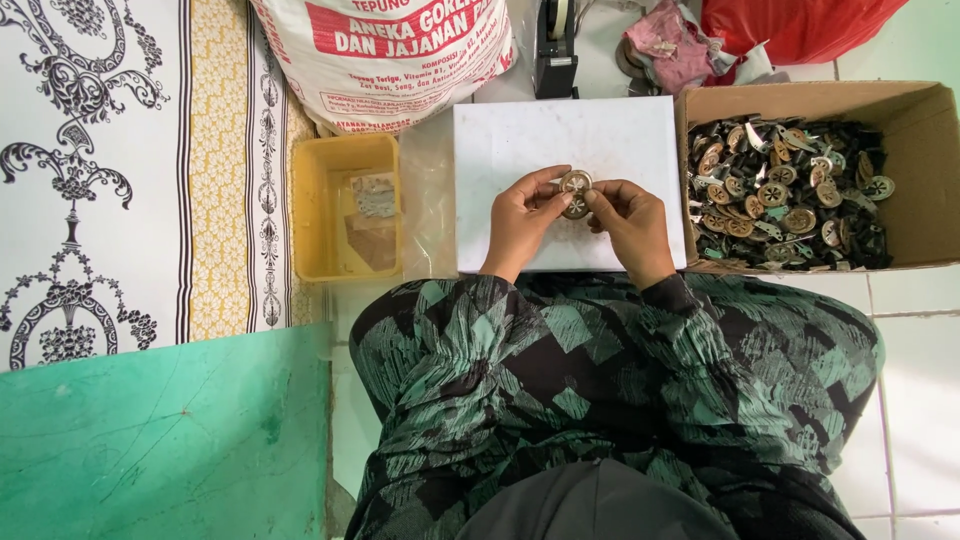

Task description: Sorting small metal hardware pieces from a box and placing them into plastic bags.

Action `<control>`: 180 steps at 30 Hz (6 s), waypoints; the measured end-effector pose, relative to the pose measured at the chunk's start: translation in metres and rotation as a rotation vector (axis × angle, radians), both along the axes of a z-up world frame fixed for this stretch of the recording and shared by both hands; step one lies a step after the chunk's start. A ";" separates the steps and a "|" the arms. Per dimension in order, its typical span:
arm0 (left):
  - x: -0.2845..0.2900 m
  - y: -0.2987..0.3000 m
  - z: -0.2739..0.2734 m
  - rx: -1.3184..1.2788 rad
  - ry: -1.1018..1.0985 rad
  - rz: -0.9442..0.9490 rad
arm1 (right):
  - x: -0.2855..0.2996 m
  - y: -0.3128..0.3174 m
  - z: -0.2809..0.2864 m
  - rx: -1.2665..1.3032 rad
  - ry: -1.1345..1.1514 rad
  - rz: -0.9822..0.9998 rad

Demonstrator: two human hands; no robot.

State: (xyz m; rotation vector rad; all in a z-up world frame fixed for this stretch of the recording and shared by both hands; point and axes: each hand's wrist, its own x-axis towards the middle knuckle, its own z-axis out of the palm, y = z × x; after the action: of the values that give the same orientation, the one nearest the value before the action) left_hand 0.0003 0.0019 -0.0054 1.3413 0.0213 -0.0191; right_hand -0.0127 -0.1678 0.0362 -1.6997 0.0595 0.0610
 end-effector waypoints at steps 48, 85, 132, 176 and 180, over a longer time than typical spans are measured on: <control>0.020 0.033 0.024 1.297 0.018 0.119 | 0.077 0.045 -0.020 -0.974 -0.401 0.285; -0.003 0.019 0.061 1.181 -0.292 0.149 | 0.039 -0.029 0.044 -0.925 -0.263 0.298; 0.099 -0.258 -0.014 0.578 -0.015 -0.428 | 0.050 -0.294 -0.011 -0.597 0.193 -0.059; 0.011 -0.096 0.046 -0.139 0.377 -0.389 | 0.009 -0.150 0.086 -0.471 -0.476 0.289; -0.014 -0.021 0.038 0.046 0.267 -0.250 | -0.007 -0.099 0.090 -0.461 -0.446 0.369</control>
State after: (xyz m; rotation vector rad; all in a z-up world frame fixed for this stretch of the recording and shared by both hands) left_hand -0.0135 -0.0194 0.0330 1.3722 0.0799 -0.4106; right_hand -0.0200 -0.2665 0.1265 -2.1281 -0.6159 -0.0634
